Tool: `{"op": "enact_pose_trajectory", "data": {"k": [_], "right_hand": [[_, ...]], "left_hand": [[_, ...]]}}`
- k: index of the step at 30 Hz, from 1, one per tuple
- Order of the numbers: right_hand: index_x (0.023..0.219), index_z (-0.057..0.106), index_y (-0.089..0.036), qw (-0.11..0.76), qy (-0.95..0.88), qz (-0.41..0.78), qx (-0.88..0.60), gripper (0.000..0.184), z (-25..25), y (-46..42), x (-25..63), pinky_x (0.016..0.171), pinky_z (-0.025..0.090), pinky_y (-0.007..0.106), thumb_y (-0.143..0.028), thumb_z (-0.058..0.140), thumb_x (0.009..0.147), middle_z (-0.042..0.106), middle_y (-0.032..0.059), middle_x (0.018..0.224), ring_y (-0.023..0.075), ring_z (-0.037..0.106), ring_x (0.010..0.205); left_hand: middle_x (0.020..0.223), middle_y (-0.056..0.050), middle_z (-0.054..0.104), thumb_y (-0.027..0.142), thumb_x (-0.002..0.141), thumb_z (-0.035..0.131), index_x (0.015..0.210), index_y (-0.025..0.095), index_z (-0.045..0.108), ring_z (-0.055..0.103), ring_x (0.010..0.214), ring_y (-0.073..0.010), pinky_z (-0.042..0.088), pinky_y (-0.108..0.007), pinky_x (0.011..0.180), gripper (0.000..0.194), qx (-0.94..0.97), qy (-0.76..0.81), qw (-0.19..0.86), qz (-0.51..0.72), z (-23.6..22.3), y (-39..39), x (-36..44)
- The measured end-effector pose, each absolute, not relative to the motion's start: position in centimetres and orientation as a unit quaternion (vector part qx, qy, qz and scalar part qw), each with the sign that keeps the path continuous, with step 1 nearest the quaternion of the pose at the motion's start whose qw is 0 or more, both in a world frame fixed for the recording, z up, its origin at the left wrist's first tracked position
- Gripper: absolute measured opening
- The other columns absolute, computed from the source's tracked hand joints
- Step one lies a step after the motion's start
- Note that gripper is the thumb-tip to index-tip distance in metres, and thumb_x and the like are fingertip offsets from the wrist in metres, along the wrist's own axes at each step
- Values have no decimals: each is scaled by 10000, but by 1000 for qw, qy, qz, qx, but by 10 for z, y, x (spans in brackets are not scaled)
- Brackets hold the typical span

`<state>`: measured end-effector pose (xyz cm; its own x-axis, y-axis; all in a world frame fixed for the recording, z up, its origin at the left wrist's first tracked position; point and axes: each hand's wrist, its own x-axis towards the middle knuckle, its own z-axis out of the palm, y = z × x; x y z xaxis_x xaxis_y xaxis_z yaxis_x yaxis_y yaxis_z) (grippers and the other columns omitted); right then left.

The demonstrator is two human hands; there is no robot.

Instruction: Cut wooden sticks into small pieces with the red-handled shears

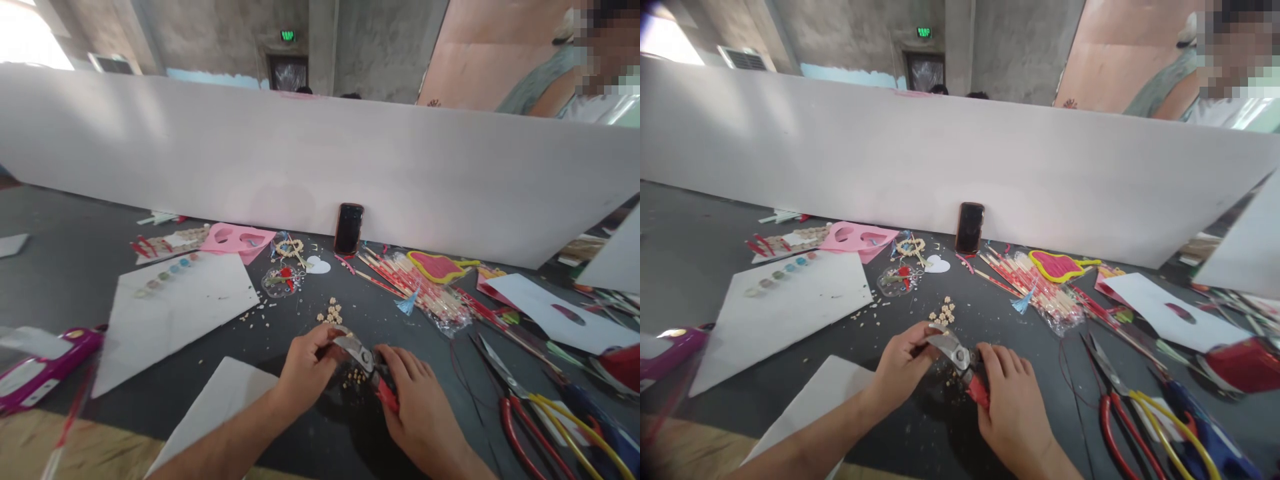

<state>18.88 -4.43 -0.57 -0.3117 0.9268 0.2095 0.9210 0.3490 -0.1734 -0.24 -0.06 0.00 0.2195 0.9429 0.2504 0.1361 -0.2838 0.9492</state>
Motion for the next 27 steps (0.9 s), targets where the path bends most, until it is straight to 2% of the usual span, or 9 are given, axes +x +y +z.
{"op": "enact_pose_trajectory", "data": {"k": [13, 22, 27], "right_hand": [[1334, 293, -182, 164, -818, -7, -551, 681, -13, -45, 190, 907, 372, 436, -86, 440, 676, 502, 100, 1192, 241, 450, 1060], [1332, 299, -189, 170, -818, -19, -550, 586, -12, -45, 189, 896, 388, 427, -127, 418, 762, 509, 99, 1181, 234, 462, 1049], [1301, 338, -178, 165, -820, -7, -548, 587, -11, -45, 189, 875, 400, 417, -124, 440, 726, 522, 104, 1156, 236, 475, 1026]], "left_hand": [[708, -5, 665, 67, 778, 445, 739, 143, 673, 599, 662, -116, 429, -153, 622, 244, 690, 387, 389, 472, -5, 0, -5], [680, -10, 643, 39, 748, 423, 755, 142, 678, 585, 642, -124, 417, -169, 604, 275, 705, 381, 395, 450, -4, -1, -8], [695, -13, 657, 45, 751, 429, 760, 140, 679, 594, 637, -122, 421, -167, 606, 267, 707, 380, 386, 455, -5, 0, -7]]}}
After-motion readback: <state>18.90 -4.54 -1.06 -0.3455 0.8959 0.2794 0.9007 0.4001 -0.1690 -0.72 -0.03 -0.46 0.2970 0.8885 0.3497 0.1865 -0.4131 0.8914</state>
